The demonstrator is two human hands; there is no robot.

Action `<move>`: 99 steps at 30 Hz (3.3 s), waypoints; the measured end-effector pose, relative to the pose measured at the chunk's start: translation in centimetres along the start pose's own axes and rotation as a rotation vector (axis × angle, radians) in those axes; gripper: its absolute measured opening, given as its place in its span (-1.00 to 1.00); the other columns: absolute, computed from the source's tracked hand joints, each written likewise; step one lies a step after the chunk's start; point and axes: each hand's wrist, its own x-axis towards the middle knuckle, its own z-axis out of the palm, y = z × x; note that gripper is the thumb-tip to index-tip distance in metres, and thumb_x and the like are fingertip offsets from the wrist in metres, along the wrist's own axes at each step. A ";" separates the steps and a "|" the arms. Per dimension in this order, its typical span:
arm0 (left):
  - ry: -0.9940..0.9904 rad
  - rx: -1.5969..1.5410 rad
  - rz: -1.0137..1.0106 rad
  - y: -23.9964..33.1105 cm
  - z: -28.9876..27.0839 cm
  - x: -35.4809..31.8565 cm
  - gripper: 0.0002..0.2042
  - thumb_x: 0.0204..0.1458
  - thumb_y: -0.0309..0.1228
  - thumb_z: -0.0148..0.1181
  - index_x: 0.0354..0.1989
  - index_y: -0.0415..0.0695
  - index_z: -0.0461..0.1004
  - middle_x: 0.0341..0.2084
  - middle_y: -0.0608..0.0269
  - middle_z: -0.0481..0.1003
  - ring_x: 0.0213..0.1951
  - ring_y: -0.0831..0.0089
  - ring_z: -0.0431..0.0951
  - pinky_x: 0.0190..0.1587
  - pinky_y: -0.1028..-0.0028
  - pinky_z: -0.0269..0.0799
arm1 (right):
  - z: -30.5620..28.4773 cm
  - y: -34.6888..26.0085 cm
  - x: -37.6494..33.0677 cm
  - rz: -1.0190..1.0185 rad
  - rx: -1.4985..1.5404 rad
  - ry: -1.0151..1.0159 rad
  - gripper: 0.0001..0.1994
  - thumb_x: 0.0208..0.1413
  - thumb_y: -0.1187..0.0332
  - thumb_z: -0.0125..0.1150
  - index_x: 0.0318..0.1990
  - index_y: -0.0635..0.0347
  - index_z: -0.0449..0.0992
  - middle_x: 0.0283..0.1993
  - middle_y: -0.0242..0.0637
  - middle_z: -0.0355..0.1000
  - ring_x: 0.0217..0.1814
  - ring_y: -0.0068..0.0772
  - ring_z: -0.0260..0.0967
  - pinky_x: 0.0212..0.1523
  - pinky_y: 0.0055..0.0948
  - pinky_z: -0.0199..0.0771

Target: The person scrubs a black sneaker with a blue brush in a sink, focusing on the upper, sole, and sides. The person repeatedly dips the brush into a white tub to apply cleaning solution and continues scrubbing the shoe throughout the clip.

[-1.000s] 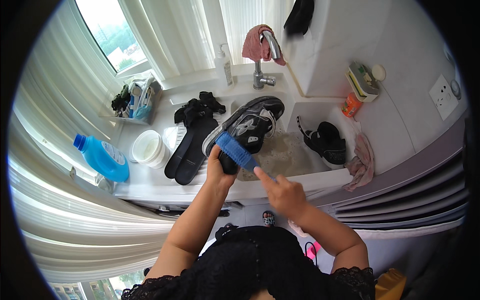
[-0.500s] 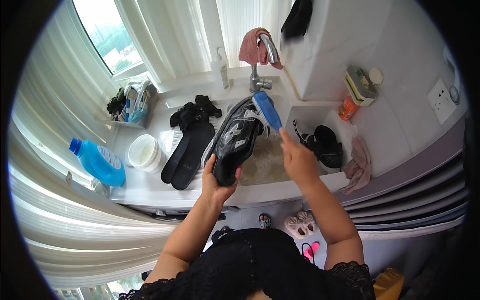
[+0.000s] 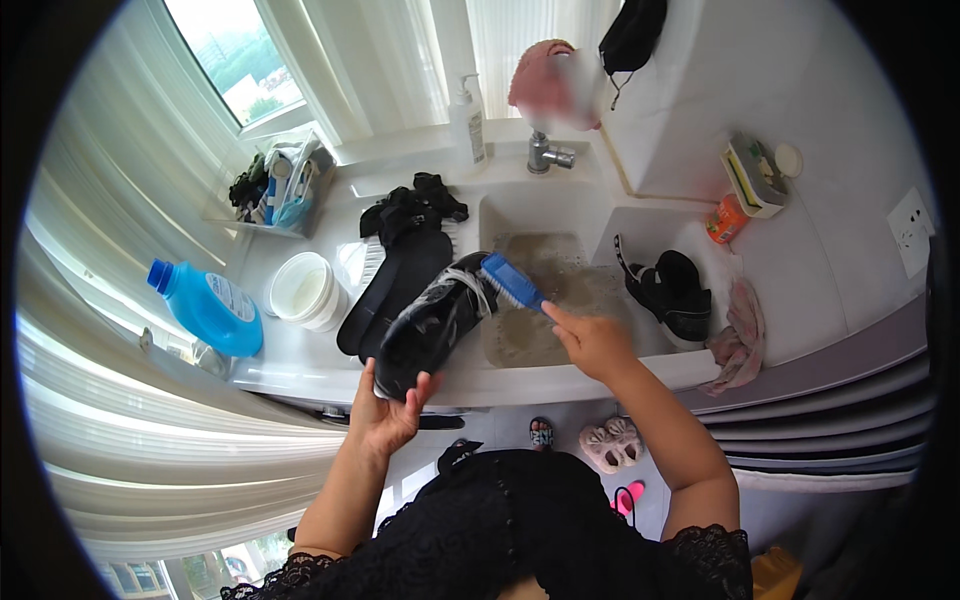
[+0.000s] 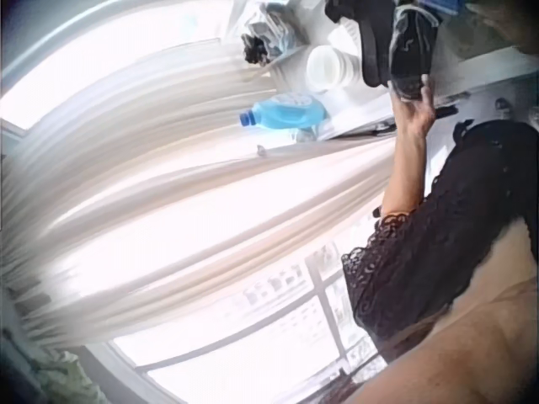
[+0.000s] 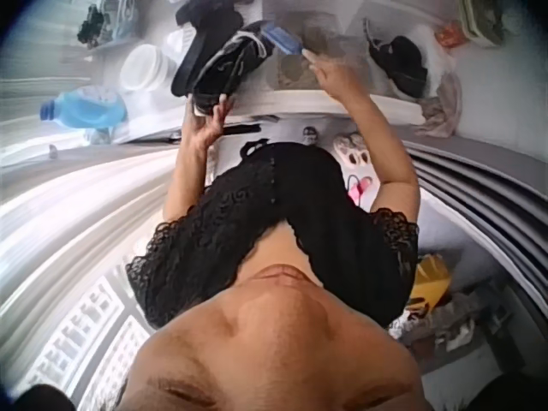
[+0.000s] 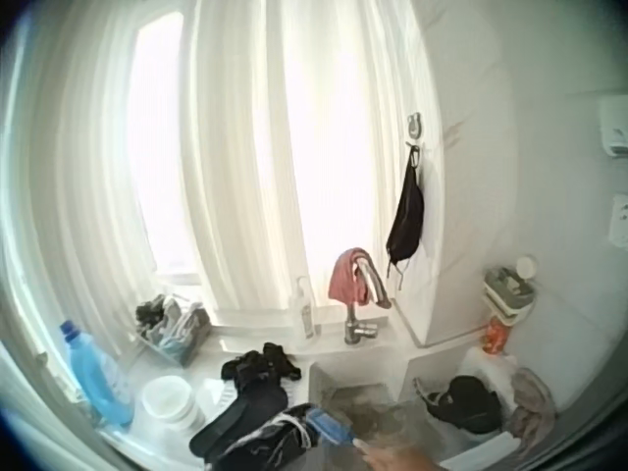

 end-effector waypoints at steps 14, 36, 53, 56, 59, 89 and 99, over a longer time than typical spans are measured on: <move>0.328 0.772 0.290 0.4 9.4 0.3 -0.32 0.17 -0.40 -0.11 0.28 -0.51 -0.36 0.32 -0.36 -0.37 0.38 -0.02 -0.27 0.38 0.17 -0.35 | 0.7 -2.5 2.2 0.119 -0.020 -0.072 -0.63 0.17 0.26 0.03 0.15 -0.14 0.38 -0.56 -0.08 0.40 -0.50 0.02 0.37 -0.44 -0.12 0.35; 0.264 0.358 0.704 -3.2 4.6 9.2 -0.66 -0.14 -0.57 0.04 -0.11 -0.32 0.35 -0.17 0.07 0.41 -0.12 0.18 0.45 0.00 0.25 0.39 | -5.6 -13.5 -0.8 0.782 0.772 -0.600 -0.56 0.25 0.31 -0.09 0.29 0.00 0.23 -0.62 -0.59 0.06 -0.68 -0.73 -0.11 -0.73 -0.59 -0.06; 0.138 0.554 0.852 -6.9 0.5 15.2 -0.76 -0.02 -0.55 0.12 -0.14 -0.29 0.45 -0.23 0.15 0.49 -0.28 0.32 0.51 -0.27 0.36 0.44 | 4.3 -14.7 -0.6 1.073 1.075 0.108 -0.48 0.25 0.27 -0.09 0.37 -0.12 0.03 -0.58 -0.43 0.10 -0.78 -0.61 -0.05 -0.82 -0.51 -0.02; 0.217 0.699 0.754 -4.9 0.2 16.7 -0.80 0.00 -0.53 0.12 -0.18 -0.31 0.46 -0.26 0.12 0.50 -0.29 0.29 0.50 -0.22 0.35 0.43 | 5.4 -14.9 1.3 1.074 1.106 0.216 -0.48 0.25 0.29 -0.11 0.37 -0.13 0.02 -0.57 -0.42 0.10 -0.78 -0.60 -0.06 -0.81 -0.51 -0.02; 0.167 0.675 0.711 -4.0 1.2 16.5 -0.83 0.01 -0.53 0.12 -0.23 -0.31 0.47 -0.29 0.13 0.50 -0.30 0.30 0.51 -0.21 0.36 0.42 | 4.1 -17.2 -0.6 1.104 1.159 0.116 -0.48 0.26 0.29 -0.11 0.37 -0.14 0.01 -0.57 -0.42 0.11 -0.75 -0.61 -0.04 -0.79 -0.52 -0.02; -0.004 0.557 0.617 -3.4 10.5 11.1 -0.74 0.08 -0.50 0.06 -0.06 -0.32 0.36 -0.12 0.03 0.45 -0.08 0.15 0.50 0.04 0.15 0.44 | -4.3 -1.6 -2.0 0.335 0.125 0.051 -0.58 0.17 0.30 0.00 0.21 0.01 0.31 -0.49 0.04 0.41 -0.43 0.04 0.40 -0.36 -0.17 0.37; 0.357 1.179 0.847 1.2 9.9 12.1 -0.83 -0.14 -0.51 0.13 -0.39 -0.35 0.35 -0.50 0.14 0.42 -0.49 0.40 0.49 -0.38 0.44 0.47 | 0.2 -2.7 -0.4 0.262 -0.148 -0.172 -0.54 0.18 0.28 -0.02 0.26 -0.19 0.23 -0.49 0.02 0.42 -0.43 0.10 0.41 -0.36 -0.01 0.40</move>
